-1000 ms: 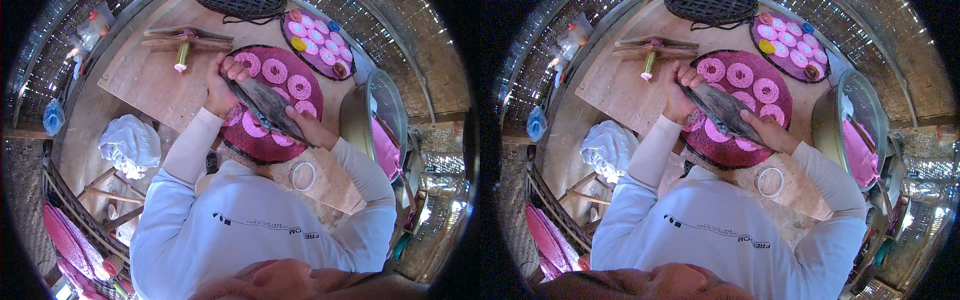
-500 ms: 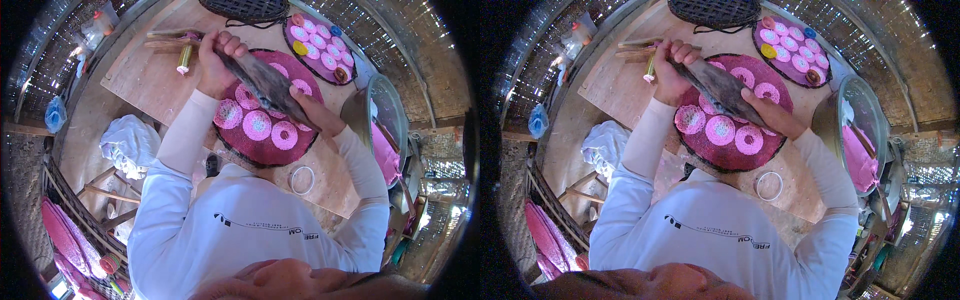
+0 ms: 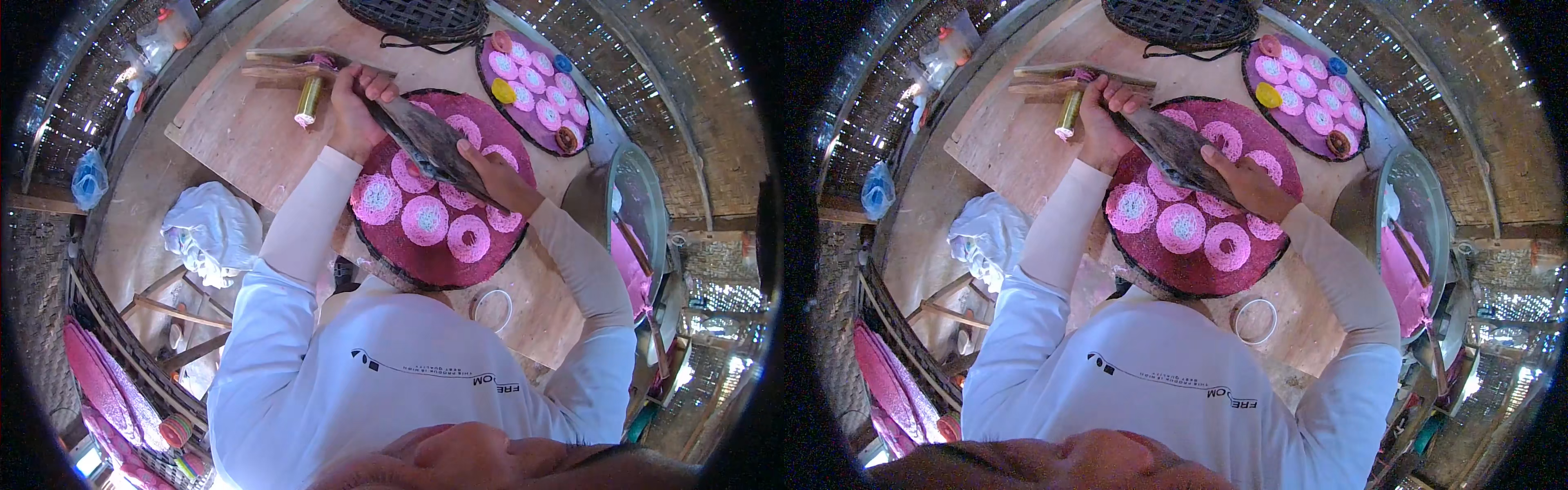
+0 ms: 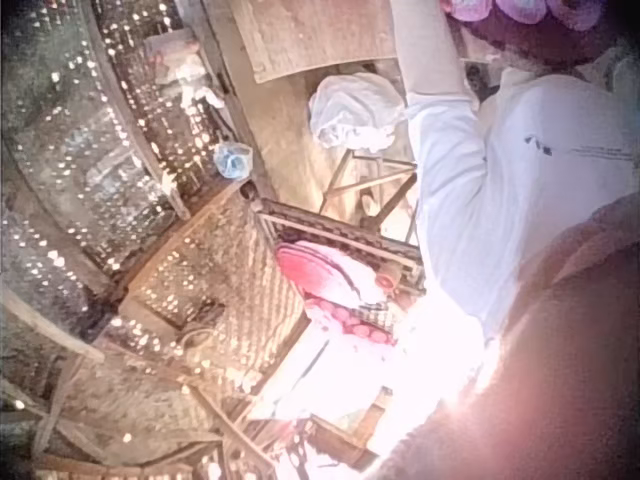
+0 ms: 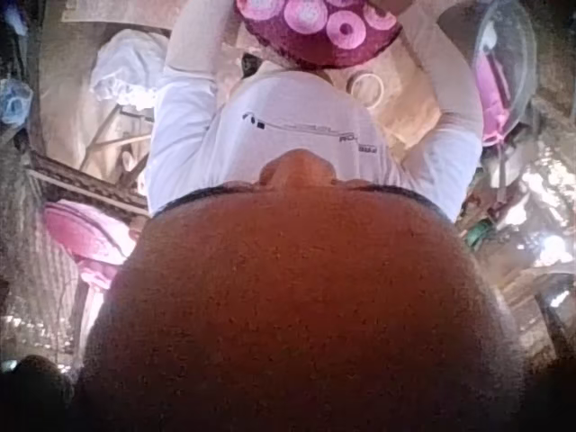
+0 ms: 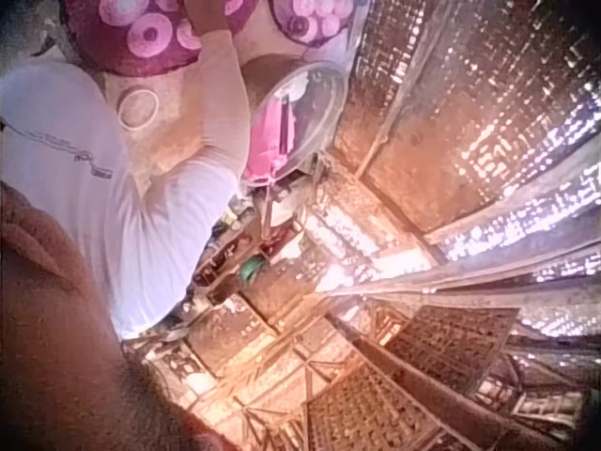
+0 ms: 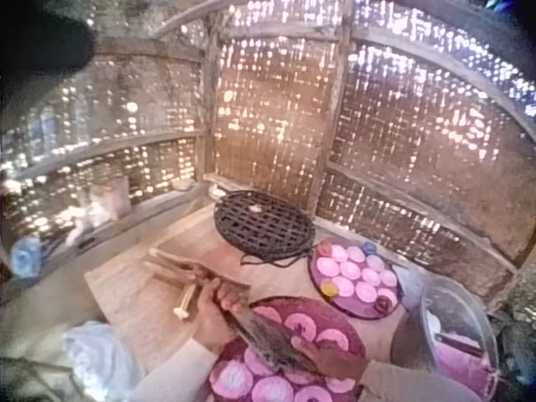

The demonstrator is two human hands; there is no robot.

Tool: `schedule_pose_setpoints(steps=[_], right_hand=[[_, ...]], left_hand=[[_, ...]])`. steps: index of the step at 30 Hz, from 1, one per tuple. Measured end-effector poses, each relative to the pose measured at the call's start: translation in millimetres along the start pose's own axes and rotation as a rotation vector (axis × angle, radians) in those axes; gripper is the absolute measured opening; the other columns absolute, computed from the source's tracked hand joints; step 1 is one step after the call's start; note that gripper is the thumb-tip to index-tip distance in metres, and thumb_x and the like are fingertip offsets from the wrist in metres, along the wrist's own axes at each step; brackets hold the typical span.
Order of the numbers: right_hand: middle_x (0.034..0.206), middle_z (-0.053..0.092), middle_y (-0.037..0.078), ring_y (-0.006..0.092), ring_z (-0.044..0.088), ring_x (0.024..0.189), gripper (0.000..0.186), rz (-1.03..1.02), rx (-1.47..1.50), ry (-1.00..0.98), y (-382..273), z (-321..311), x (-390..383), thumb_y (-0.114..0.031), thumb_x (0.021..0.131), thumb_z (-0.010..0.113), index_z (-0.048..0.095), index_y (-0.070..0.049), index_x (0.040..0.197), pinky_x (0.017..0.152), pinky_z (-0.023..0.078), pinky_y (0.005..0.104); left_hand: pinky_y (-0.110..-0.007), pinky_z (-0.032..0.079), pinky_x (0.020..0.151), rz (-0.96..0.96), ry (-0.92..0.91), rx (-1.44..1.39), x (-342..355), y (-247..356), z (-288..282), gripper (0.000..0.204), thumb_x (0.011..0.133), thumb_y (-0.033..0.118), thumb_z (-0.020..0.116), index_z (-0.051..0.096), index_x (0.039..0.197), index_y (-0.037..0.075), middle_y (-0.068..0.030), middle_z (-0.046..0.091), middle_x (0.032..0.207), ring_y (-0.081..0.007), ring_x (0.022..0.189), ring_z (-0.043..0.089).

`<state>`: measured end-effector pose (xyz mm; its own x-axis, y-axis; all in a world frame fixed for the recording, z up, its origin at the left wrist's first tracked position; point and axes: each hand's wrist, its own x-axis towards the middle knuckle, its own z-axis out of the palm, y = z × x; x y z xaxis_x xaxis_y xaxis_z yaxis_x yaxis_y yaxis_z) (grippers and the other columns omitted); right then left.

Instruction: The person repeatedly scoops pink and white paste from a metal bowl using a wooden spatula and fills small cylindrical molds arranged on a woven tray. They use a flat wooden tool to press and smooth the paste into the molds, occasionally adjusting the molds or wiping the tools.

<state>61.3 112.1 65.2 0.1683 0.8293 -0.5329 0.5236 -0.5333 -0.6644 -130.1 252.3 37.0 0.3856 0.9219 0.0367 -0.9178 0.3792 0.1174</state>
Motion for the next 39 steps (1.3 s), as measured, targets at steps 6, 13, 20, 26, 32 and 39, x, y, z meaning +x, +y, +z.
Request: schedule_pose_setpoints(steps=[6,13,20,26,32,39], right_hand=[[0.057,0.053,0.006,0.0142,0.050,0.053,0.073,-0.053,-0.041,-0.041,-3.9,-11.5,0.0,-0.069,0.077,0.045,0.063,0.002,0.074,0.051,0.039,0.0297],[0.062,0.056,0.002,0.0104,0.048,0.051,0.064,-0.143,0.247,-0.016,-6.0,-30.7,-29.5,-0.062,0.083,0.045,0.064,-0.001,0.083,0.048,0.039,0.0272],[0.073,0.060,0.007,0.0145,0.055,0.068,0.063,0.022,0.214,0.080,26.4,-41.2,-61.1,-0.059,0.085,0.045,0.061,0.000,0.101,0.064,0.044,0.0282],[0.071,0.060,0.014,0.0201,0.058,0.071,0.074,-0.117,-0.163,0.254,77.6,-31.3,-35.4,-0.069,0.079,0.042,0.065,0.001,0.087,0.069,0.045,0.0326],[0.060,0.056,0.009,0.0172,0.055,0.059,0.073,0.014,0.050,0.161,62.6,-37.5,-35.4,-0.069,0.078,0.043,0.065,0.000,0.078,0.058,0.043,0.0331],[0.062,0.057,0.002,0.0085,0.049,0.052,0.063,-0.156,0.433,0.193,30.4,-49.3,-65.2,-0.060,0.082,0.050,0.065,0.001,0.083,0.046,0.037,0.0246]], left_hand=[[-0.028,0.034,0.052,-0.041,0.008,-0.052,0.6,-4.2,-4.0,0.027,0.085,0.022,0.043,0.032,0.062,0.015,0.0029,0.029,0.054,-0.0110,0.049,0.032],[-0.029,0.035,0.057,-0.098,-0.208,0.079,12.2,-19.7,35.1,0.027,0.086,0.025,0.042,0.035,0.062,0.016,0.0026,0.033,0.053,-0.0148,0.054,0.036],[-0.028,0.034,0.055,-0.265,-0.039,-0.012,-0.5,-82.2,12.5,0.028,0.085,0.026,0.044,0.034,0.061,0.016,0.0020,0.032,0.052,-0.0147,0.052,0.034],[-0.028,0.034,0.053,-0.287,-0.062,0.055,8.2,-80.0,2.6,0.030,0.085,0.027,0.043,0.033,0.059,0.015,0.0008,0.032,0.051,-0.0155,0.051,0.034],[-0.030,0.034,0.055,-0.295,-0.087,0.003,11.0,-86.2,-10.4,0.031,0.086,0.031,0.041,0.034,0.061,0.015,0.0004,0.032,0.052,-0.0169,0.053,0.035],[-0.038,0.037,0.091,-0.355,-0.458,0.297,-23.1,-58.6,76.0,0.049,0.085,0.044,0.046,0.045,0.116,0.005,-0.0144,0.048,0.109,-0.0284,0.106,0.045]])
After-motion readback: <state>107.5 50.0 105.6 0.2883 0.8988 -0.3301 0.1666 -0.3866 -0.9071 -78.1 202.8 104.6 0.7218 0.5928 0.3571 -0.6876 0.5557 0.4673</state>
